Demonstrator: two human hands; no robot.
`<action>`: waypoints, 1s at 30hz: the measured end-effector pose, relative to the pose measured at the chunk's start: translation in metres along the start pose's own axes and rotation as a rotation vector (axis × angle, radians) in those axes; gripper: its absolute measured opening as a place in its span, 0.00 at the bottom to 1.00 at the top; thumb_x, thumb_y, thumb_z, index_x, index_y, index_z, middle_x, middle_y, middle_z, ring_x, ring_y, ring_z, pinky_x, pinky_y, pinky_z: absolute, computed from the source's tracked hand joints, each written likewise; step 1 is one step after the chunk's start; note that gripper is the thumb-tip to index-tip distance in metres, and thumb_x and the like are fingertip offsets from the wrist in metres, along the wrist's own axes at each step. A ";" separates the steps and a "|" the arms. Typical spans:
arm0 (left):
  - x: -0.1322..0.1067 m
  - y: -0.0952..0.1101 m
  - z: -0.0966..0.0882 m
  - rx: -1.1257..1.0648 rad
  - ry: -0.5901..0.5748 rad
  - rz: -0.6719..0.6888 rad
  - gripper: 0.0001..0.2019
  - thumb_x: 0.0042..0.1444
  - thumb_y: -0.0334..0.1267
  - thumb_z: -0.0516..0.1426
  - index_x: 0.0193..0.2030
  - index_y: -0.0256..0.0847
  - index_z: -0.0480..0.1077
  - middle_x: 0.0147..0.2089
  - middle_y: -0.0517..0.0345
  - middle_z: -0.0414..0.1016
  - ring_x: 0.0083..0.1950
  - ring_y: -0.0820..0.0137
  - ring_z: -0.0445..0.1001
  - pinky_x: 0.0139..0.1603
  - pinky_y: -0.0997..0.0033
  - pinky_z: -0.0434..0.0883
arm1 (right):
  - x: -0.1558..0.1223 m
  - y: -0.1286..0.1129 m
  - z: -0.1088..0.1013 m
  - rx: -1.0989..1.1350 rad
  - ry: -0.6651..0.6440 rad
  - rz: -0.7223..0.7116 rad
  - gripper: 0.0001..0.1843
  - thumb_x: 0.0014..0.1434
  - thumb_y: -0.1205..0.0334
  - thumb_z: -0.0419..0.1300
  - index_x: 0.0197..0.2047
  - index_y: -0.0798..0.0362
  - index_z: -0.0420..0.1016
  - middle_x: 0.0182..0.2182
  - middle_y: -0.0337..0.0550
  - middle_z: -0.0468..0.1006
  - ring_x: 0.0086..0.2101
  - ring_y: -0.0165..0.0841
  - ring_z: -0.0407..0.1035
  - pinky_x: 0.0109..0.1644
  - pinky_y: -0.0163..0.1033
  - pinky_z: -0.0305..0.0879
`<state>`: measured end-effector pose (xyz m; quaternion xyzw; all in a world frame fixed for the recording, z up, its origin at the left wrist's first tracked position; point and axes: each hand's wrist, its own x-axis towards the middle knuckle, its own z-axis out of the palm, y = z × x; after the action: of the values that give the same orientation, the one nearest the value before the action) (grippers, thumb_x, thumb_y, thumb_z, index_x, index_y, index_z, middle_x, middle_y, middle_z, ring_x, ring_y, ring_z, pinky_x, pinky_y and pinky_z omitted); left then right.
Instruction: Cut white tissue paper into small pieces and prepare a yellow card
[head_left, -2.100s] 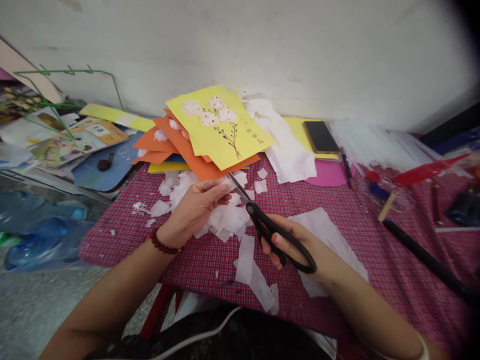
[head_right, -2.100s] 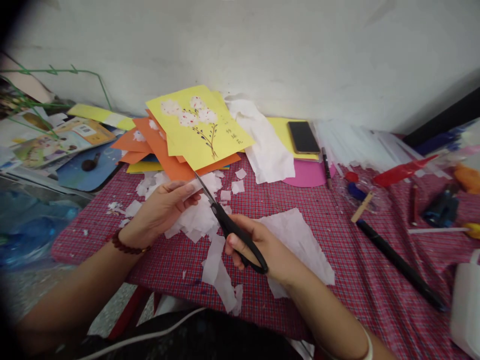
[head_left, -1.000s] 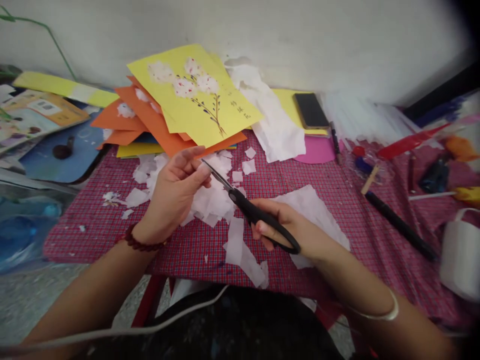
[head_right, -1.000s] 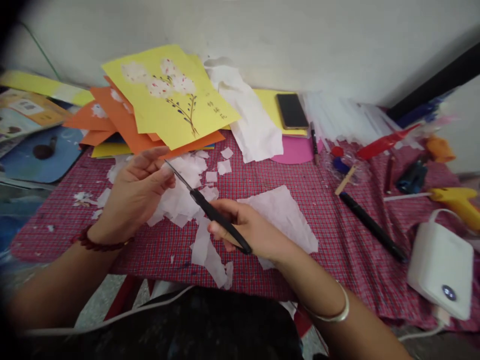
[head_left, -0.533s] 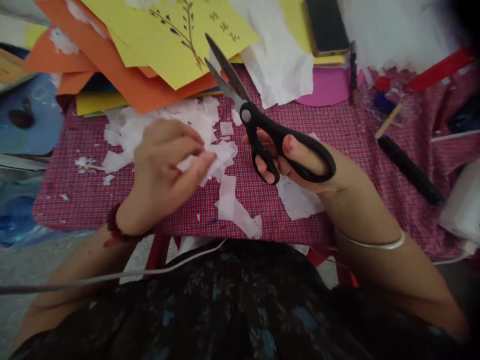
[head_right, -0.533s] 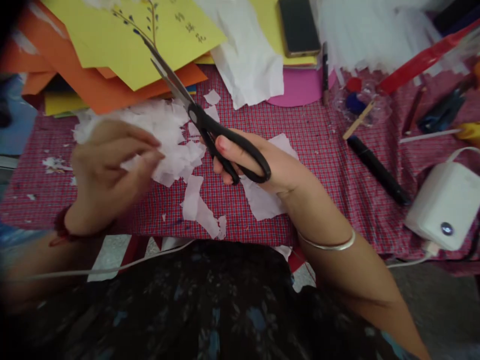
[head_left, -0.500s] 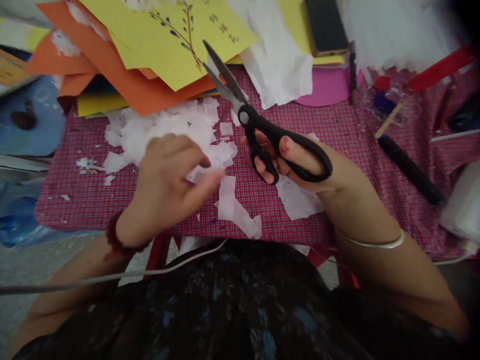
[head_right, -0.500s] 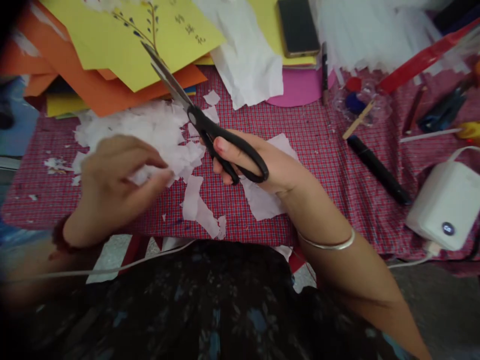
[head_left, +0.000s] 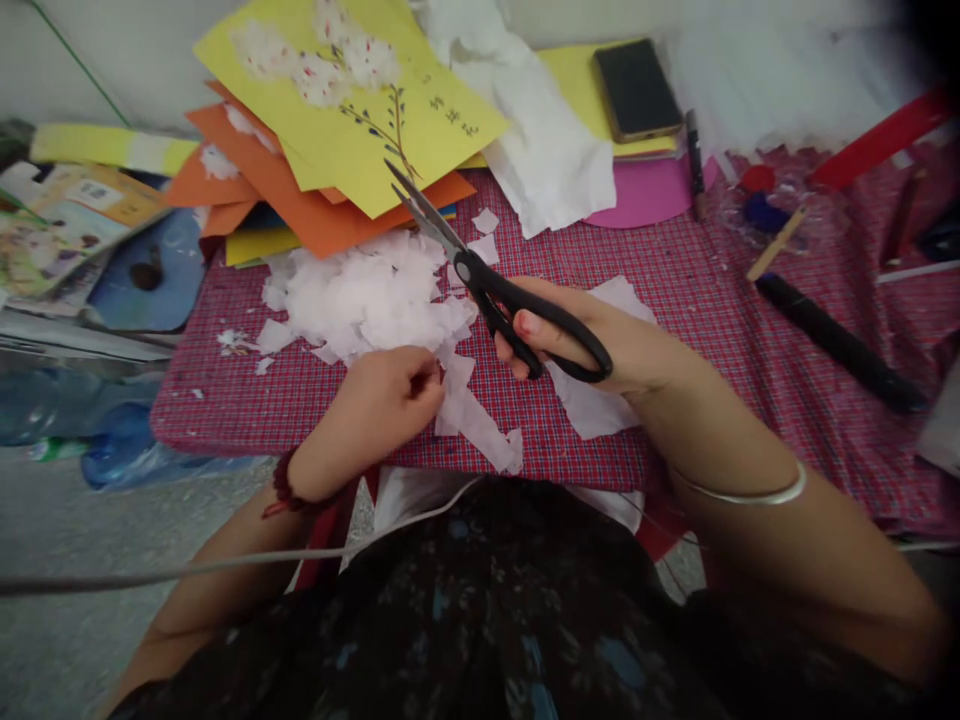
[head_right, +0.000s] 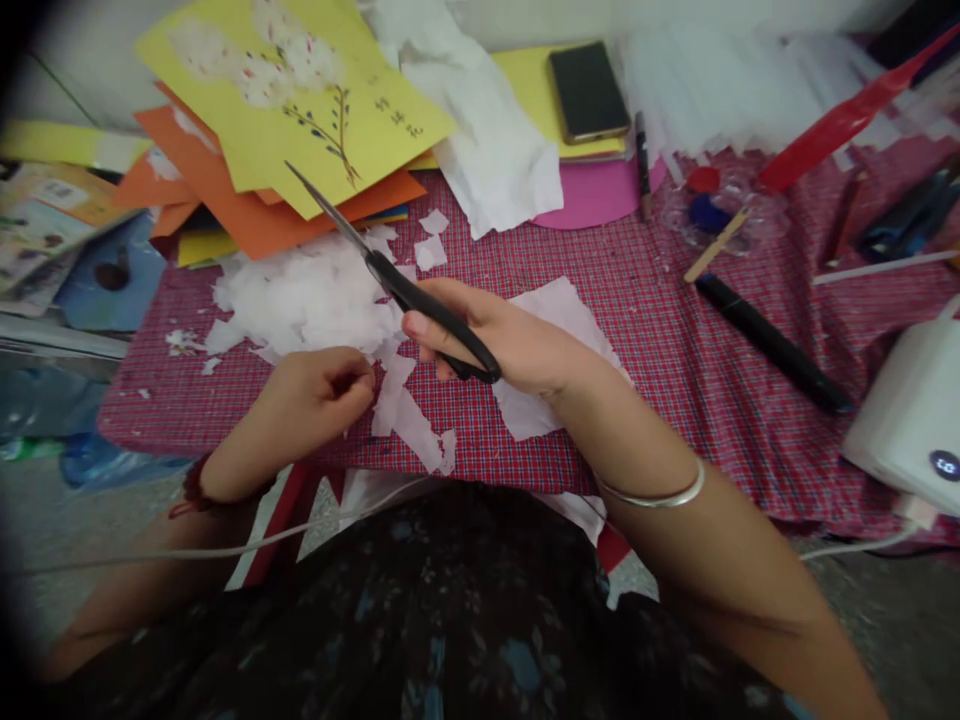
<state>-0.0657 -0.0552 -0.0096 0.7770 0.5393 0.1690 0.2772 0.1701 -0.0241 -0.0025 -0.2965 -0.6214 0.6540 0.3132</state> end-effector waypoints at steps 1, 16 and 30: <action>0.000 -0.001 -0.005 -0.069 -0.007 -0.026 0.09 0.54 0.33 0.54 0.24 0.41 0.68 0.22 0.61 0.68 0.25 0.71 0.63 0.28 0.70 0.56 | 0.000 0.000 0.000 0.014 -0.006 0.000 0.24 0.62 0.39 0.60 0.43 0.54 0.68 0.31 0.36 0.71 0.28 0.25 0.68 0.29 0.31 0.63; 0.005 0.018 0.003 0.282 0.074 -0.002 0.08 0.56 0.34 0.54 0.26 0.39 0.65 0.26 0.58 0.68 0.28 0.70 0.65 0.28 0.68 0.55 | -0.001 0.001 -0.001 0.036 -0.010 0.048 0.26 0.61 0.38 0.62 0.47 0.53 0.67 0.34 0.39 0.72 0.32 0.29 0.69 0.33 0.34 0.66; 0.036 -0.029 -0.056 -1.157 0.322 -0.241 0.06 0.46 0.35 0.65 0.28 0.38 0.71 0.23 0.65 0.70 0.22 0.79 0.67 0.24 0.79 0.65 | -0.002 0.000 -0.001 -0.218 -0.140 0.098 0.36 0.62 0.44 0.61 0.66 0.56 0.61 0.46 0.51 0.74 0.40 0.37 0.70 0.46 0.43 0.70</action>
<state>-0.1064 -0.0003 0.0157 0.3988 0.4793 0.5172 0.5863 0.1720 -0.0254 -0.0025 -0.3125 -0.6937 0.6165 0.2026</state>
